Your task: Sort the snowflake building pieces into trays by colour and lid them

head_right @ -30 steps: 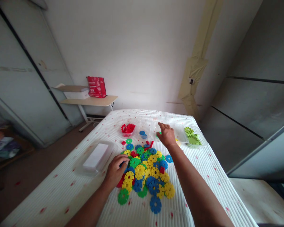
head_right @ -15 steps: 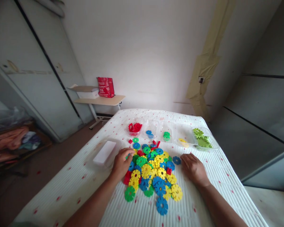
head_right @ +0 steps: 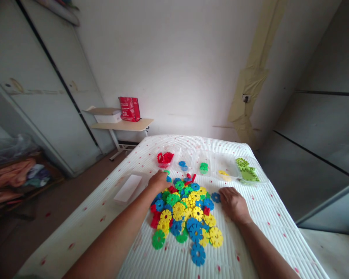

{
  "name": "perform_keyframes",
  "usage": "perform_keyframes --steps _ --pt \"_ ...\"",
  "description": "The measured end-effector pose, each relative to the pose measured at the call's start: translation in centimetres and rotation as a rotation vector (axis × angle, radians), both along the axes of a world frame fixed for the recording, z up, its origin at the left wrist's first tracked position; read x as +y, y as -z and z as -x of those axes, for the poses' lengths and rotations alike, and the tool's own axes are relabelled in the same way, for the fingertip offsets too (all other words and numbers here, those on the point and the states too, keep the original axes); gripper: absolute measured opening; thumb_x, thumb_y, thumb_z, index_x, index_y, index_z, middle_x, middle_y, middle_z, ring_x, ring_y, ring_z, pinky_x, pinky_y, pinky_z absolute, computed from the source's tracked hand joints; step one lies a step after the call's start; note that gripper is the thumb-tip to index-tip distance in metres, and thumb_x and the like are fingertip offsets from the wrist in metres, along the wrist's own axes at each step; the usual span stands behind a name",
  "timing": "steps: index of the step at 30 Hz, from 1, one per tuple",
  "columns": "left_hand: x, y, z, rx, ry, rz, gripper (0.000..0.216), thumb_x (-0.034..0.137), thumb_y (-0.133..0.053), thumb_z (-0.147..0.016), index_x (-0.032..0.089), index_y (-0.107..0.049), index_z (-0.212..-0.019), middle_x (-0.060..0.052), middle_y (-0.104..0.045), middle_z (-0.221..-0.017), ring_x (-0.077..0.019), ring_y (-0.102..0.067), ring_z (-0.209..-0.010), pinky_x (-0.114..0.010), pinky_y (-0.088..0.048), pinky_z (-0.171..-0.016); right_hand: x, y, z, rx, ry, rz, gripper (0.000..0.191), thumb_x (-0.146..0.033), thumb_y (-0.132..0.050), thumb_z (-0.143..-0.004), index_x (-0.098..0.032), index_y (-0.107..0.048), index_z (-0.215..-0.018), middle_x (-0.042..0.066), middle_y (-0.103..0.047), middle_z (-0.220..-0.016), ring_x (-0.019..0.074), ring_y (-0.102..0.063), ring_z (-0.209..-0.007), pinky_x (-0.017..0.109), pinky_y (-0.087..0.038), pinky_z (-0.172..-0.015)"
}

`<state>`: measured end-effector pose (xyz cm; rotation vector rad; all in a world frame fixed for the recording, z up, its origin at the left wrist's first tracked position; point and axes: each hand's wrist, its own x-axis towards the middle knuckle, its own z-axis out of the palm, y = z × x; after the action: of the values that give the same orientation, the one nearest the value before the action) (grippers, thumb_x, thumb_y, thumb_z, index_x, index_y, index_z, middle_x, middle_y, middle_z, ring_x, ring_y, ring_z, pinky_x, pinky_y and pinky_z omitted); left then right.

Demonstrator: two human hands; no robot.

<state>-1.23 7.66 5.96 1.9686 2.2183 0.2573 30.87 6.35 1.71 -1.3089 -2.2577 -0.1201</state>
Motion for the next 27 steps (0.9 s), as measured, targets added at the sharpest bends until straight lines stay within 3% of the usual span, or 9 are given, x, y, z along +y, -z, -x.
perform_keyframes --steps 15,22,27 --pt "0.2 -0.2 0.3 0.059 0.053 0.096 0.033 0.031 -0.057 -0.069 0.026 -0.058 -0.102 -0.008 -0.061 -0.108 -0.0231 -0.06 -0.098 -0.029 -0.048 -0.075 0.5 0.6 -0.1 0.043 -0.009 -0.038 0.028 -0.029 -0.039 -0.086 -0.02 -0.064 -0.079 0.007 -0.065 -0.077 0.0188 -0.059 -0.074 0.028 -0.046 -0.067" --pt "0.2 -0.4 0.4 0.064 0.04 0.09 0.032 0.034 -0.059 -0.067 0.021 -0.061 -0.095 -0.011 -0.064 -0.105 -0.025 -0.061 -0.097 -0.03 -0.047 -0.075 0.7 0.9 -0.2 0.05 -0.004 -0.031 0.026 -0.029 -0.04 -0.086 -0.02 -0.064 -0.08 0.007 -0.066 -0.079 0.0186 -0.058 -0.075 0.028 -0.046 -0.069" --pt "0.4 -0.7 1.1 0.034 0.034 0.09 0.031 0.042 -0.059 -0.067 0.023 -0.063 -0.09 -0.007 -0.067 -0.099 -0.0222 -0.063 -0.091 -0.026 -0.046 -0.069 0.7 1.0 -0.3 0.059 -0.009 -0.017 0.025 -0.027 -0.04 -0.085 -0.02 -0.064 -0.08 0.007 -0.066 -0.08 0.0188 -0.058 -0.077 0.029 -0.045 -0.07"
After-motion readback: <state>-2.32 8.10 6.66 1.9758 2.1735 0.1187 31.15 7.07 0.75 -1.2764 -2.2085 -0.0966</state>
